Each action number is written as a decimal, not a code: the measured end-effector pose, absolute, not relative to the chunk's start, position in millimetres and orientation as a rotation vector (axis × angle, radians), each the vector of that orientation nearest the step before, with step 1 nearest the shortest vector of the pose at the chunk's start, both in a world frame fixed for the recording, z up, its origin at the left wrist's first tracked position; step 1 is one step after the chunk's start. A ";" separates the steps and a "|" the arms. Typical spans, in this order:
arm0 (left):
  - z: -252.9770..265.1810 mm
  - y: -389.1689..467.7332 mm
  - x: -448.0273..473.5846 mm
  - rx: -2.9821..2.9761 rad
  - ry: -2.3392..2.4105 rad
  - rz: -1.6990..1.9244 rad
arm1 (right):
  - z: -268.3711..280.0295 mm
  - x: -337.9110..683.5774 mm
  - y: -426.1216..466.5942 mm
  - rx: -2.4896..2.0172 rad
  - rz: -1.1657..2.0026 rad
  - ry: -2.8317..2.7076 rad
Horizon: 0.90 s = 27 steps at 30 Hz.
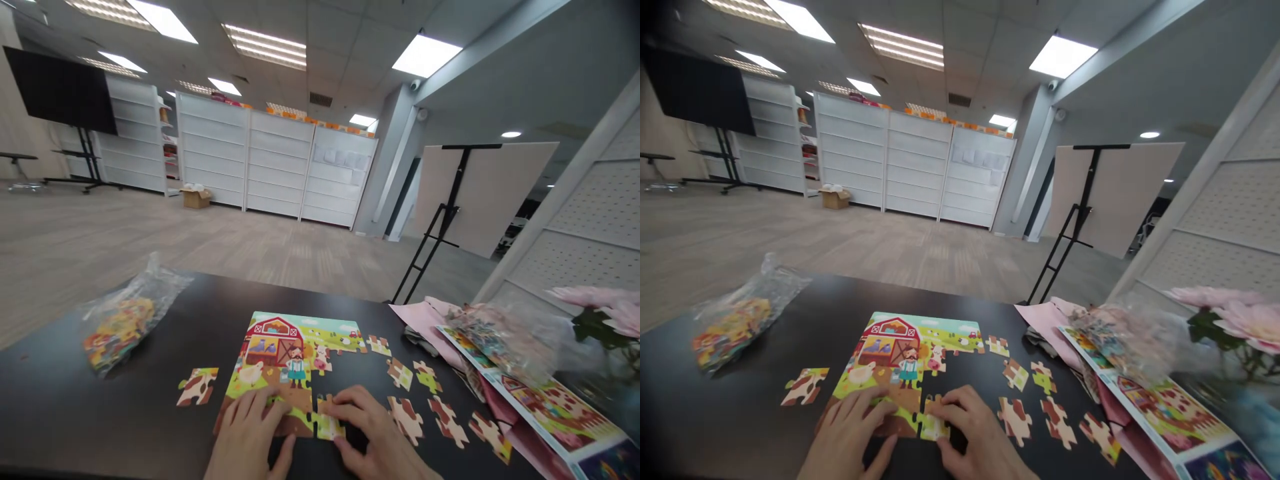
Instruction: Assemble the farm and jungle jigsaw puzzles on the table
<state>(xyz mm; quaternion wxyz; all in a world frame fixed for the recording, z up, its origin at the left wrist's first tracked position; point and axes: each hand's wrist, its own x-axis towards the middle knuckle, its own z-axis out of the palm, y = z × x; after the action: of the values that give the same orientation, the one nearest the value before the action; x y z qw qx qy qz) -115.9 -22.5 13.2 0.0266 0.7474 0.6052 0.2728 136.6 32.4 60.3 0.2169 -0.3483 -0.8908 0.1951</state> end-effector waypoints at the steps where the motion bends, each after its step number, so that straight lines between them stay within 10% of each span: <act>1: 13.0 -21.9 -116.1 2.317 1.868 0.842 | 59.5 133.5 33.7 -0.931 0.522 -2.478; 27: 6.2 -9.8 -118.9 2.984 1.533 0.773 | 77.6 127.6 26.0 -0.947 0.447 -2.855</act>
<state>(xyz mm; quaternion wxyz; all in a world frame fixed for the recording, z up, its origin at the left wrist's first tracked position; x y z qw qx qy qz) -118.9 -9.8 6.2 -0.1500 0.8570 0.4403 0.2221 127.6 26.0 77.6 0.0501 -0.3111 -0.9376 0.1467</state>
